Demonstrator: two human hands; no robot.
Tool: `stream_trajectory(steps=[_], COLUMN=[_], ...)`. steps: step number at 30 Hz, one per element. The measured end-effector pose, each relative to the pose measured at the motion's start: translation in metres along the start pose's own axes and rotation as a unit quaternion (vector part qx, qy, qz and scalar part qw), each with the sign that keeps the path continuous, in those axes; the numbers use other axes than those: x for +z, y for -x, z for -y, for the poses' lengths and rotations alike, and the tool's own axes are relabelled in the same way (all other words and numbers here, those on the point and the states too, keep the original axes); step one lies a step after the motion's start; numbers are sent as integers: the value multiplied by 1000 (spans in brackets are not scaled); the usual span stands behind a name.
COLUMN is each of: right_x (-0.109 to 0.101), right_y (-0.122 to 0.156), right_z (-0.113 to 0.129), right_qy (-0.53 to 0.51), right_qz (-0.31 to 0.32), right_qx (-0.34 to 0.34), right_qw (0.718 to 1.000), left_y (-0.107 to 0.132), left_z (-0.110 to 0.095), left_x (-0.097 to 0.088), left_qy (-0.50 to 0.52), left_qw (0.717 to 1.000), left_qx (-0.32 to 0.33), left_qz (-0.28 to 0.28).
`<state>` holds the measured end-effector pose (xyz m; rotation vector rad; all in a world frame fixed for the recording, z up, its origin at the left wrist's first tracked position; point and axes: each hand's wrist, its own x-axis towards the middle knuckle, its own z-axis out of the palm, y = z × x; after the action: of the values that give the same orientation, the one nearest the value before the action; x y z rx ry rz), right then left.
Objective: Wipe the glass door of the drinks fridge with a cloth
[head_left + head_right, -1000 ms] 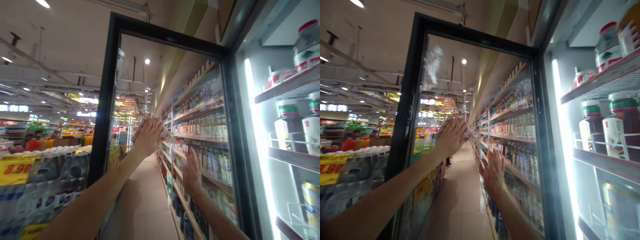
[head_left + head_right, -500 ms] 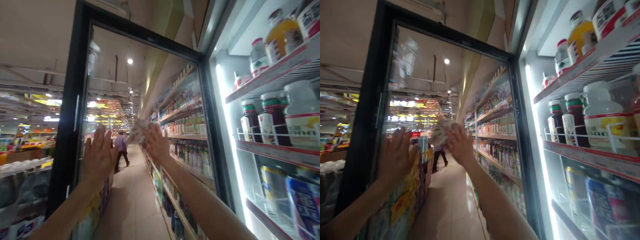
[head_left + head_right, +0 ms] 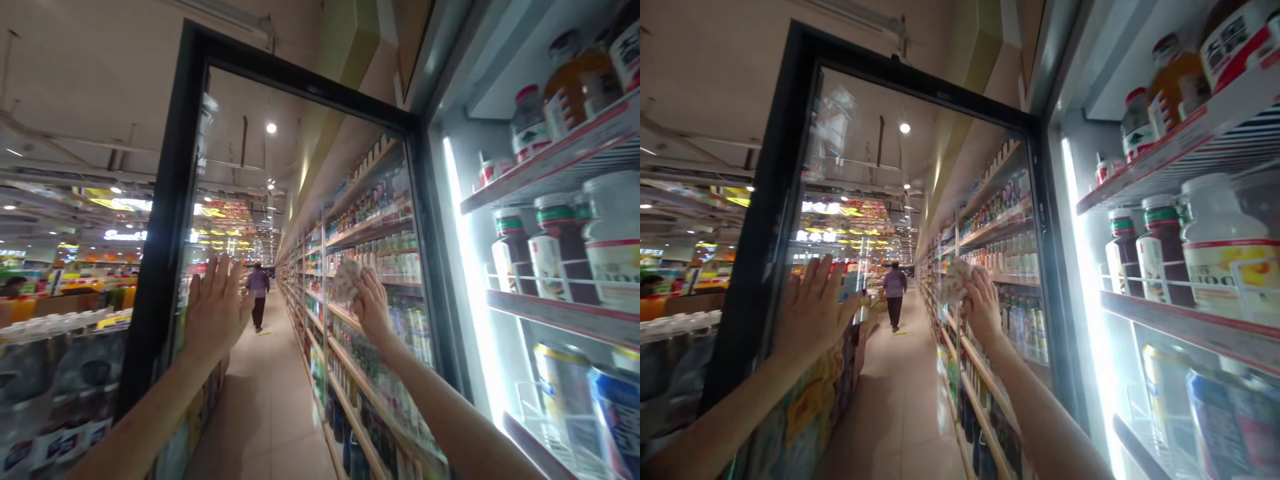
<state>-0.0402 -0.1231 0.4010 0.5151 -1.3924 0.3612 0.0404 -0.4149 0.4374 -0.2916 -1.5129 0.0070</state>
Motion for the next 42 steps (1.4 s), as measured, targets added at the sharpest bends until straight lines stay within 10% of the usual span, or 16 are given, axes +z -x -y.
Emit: stream_trajectory(steps=[9, 18, 30, 38, 42], right_x=[-124, 3, -86, -15, 0], right_y=[-71, -49, -59, -71, -30], right_z=[-51, 25, -60, 7, 27], right_qy=[64, 1, 7, 64, 15], right_qz=[97, 12, 243, 12, -25], right_qx=[89, -11, 142, 247, 74], right_qw=[989, 1000, 960, 967, 997], left_y=[-1, -1, 1, 0, 0], left_z=[-8, -8, -7, -9, -7], left_x=[-6, -11, -8, -10, -9], left_qy=[-20, -28, -36, -22, -23], left_qw=[1000, 1000, 999, 1000, 1000], left_qx=[-11, -1, -2, -6, -6], left_qz=[15, 9, 9, 10, 9])
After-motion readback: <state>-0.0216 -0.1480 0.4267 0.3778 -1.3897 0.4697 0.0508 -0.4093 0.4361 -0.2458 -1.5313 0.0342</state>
